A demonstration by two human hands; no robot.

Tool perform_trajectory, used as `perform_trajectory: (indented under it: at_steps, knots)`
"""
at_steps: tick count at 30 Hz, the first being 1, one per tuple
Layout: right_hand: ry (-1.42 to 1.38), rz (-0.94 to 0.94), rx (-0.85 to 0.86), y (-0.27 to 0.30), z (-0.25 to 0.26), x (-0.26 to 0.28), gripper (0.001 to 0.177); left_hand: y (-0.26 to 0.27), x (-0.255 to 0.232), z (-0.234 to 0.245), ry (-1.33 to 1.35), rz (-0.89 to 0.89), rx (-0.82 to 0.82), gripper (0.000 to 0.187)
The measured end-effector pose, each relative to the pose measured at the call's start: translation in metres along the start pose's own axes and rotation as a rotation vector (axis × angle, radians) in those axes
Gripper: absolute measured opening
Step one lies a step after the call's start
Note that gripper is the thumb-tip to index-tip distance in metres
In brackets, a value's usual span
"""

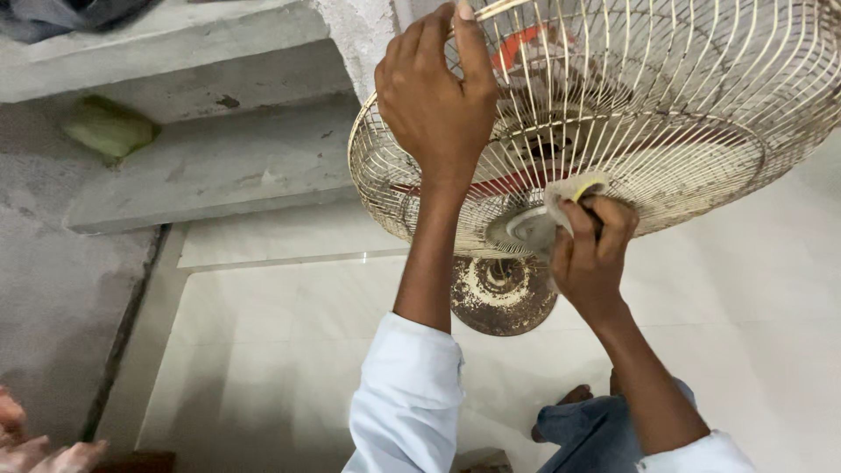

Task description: The person wipes the metal cage of a standing fan with a cloth. They rotate the fan head to access different sections and continue wiping the exterior surface.

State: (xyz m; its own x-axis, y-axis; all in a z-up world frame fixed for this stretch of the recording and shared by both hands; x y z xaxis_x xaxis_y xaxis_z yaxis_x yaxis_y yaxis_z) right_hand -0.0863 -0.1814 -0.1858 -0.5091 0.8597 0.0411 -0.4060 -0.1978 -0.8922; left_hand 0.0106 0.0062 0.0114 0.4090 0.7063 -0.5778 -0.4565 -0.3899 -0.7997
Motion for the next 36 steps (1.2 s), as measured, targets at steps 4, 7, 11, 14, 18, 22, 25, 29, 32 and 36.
perform_trajectory:
  at_steps: [4,7,11,14,18,22,25,29,32,36]
  knots:
    - [0.076,0.041,-0.093,-0.047,0.009,-0.011,0.034,-0.002,0.0,-0.002,-0.005,0.015,0.021,0.04]
    - [0.081,0.02,-0.146,-0.08,0.026,-0.011,0.038,-0.001,0.0,-0.001,0.001,0.014,0.022,0.04]
    - [0.075,-0.008,-0.16,-0.073,0.018,0.0,0.035,-0.001,-0.003,0.002,0.012,0.024,0.016,0.039]
    - [0.082,0.022,-0.105,-0.038,0.009,0.007,0.031,-0.001,-0.003,0.004,0.012,-0.009,-0.003,0.039]
    - [0.135,0.053,-0.027,-0.02,0.006,0.002,0.032,0.002,-0.002,0.004,0.036,0.012,-0.01,0.038]
    - [0.129,0.061,-0.128,-0.067,0.014,0.002,0.029,0.0,-0.005,0.005,0.025,0.02,-0.014,0.037]
    - [0.152,0.068,-0.141,-0.103,0.031,0.008,0.033,-0.001,-0.005,0.005,0.03,0.028,0.004,0.037]
    - [0.113,0.048,-0.154,-0.084,0.013,0.008,0.026,0.0,-0.003,0.004,0.021,0.016,-0.006,0.038]
    - [0.185,0.113,-0.053,-0.027,-0.006,0.0,0.026,-0.002,0.002,-0.001,0.024,0.009,0.006,0.04]
    - [0.103,0.028,0.047,0.013,-0.011,0.002,0.025,0.002,0.004,-0.003,0.005,0.011,-0.026,0.041]
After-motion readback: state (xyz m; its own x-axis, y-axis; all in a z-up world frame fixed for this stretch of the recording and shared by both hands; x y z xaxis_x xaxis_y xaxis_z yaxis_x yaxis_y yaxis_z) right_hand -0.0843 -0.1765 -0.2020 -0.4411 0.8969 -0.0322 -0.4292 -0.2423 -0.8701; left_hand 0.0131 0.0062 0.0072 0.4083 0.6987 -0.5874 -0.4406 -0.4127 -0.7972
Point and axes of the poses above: each hand's wrist, its own y-axis away from the middle knuckle, its own z-axis out of the back of the hand, x = y × z, the point moved 2 cm from there along -y, towards the middle knuckle, and after that the axes turned 7 degrees about z, right-handed, at the moved point
